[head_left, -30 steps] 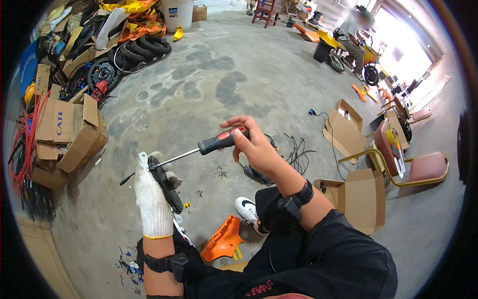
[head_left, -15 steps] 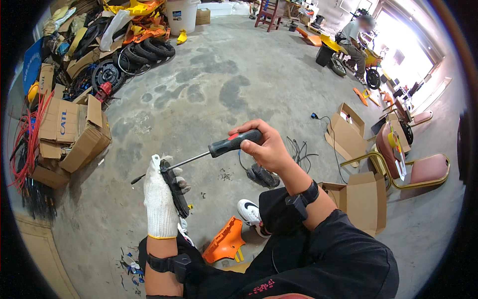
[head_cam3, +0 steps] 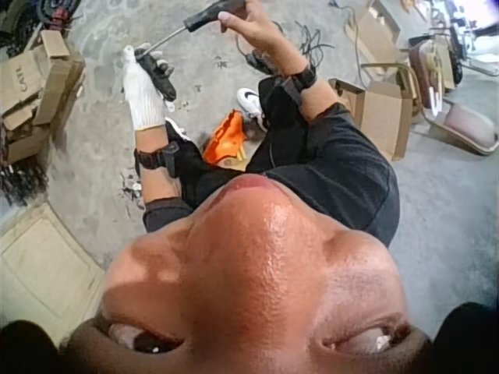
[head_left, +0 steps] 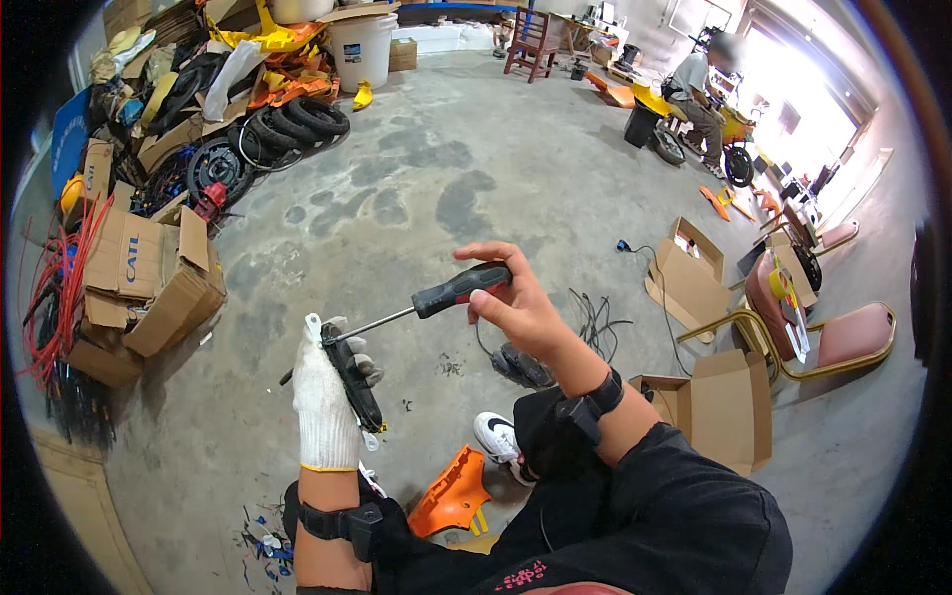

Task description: Assembling or repairing a motorcycle handlebar control switch housing using a screwdriver.

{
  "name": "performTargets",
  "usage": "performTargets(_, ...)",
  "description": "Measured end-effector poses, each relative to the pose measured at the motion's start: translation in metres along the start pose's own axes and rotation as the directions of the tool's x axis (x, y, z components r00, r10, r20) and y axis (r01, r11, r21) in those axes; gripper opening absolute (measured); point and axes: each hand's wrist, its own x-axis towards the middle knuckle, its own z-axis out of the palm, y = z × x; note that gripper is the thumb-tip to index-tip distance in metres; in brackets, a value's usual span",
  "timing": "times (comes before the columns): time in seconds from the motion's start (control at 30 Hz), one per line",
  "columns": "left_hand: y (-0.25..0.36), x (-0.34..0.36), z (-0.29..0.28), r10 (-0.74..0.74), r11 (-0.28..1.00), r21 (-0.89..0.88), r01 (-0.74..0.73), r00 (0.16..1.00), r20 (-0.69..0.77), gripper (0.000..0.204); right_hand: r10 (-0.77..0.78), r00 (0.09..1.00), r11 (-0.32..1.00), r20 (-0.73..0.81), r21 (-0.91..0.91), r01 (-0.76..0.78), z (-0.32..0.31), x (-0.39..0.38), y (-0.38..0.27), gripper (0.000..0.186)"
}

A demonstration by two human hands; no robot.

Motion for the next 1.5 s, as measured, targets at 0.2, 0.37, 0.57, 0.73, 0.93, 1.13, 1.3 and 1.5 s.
performTargets(0.2,-0.004,-0.007,0.000,0.031,0.999,0.046,-0.030,0.999,-0.035,0.051,0.120,0.993,0.991,-0.021,0.064,-0.118,-0.013,-0.006,-0.004,0.037)
performTargets(0.37,-0.005,-0.009,-0.001,0.038,0.994,0.100,-0.031,0.997,-0.061,0.051,0.085,0.996,0.996,-0.029,-0.011,-0.086,-0.010,-0.008,-0.005,0.036)
performTargets(0.57,-0.011,-0.016,0.005,0.241,0.914,0.337,-0.227,0.971,0.000,0.050,0.308,0.935,0.897,-0.174,-0.273,-0.346,-0.013,-0.007,-0.015,0.036)
performTargets(0.73,-0.004,-0.019,0.006,0.122,0.984,0.131,-0.119,0.993,-0.010,0.049,0.429,0.897,0.892,-0.109,-0.104,-0.440,-0.006,-0.012,-0.009,0.038)
performTargets(0.93,-0.011,-0.019,0.007,0.027,0.998,0.057,-0.028,1.000,0.010,0.050,0.171,0.974,0.985,-0.147,0.025,-0.169,-0.004,-0.012,-0.007,0.041)
performTargets(1.13,-0.011,-0.021,0.005,0.012,1.000,0.027,-0.013,0.999,0.041,0.049,0.048,0.991,0.999,-0.127,0.027,-0.045,-0.002,-0.018,-0.010,0.042)
performTargets(1.3,-0.011,-0.026,0.000,0.017,1.000,0.018,-0.018,0.999,0.038,0.050,0.001,0.999,0.996,-0.054,0.086,0.004,-0.003,-0.025,-0.013,0.044)
performTargets(1.5,-0.007,-0.033,-0.005,0.070,0.991,0.116,-0.069,0.998,-0.003,0.051,0.128,0.992,0.989,-0.016,0.080,-0.127,-0.006,-0.027,-0.020,0.043)
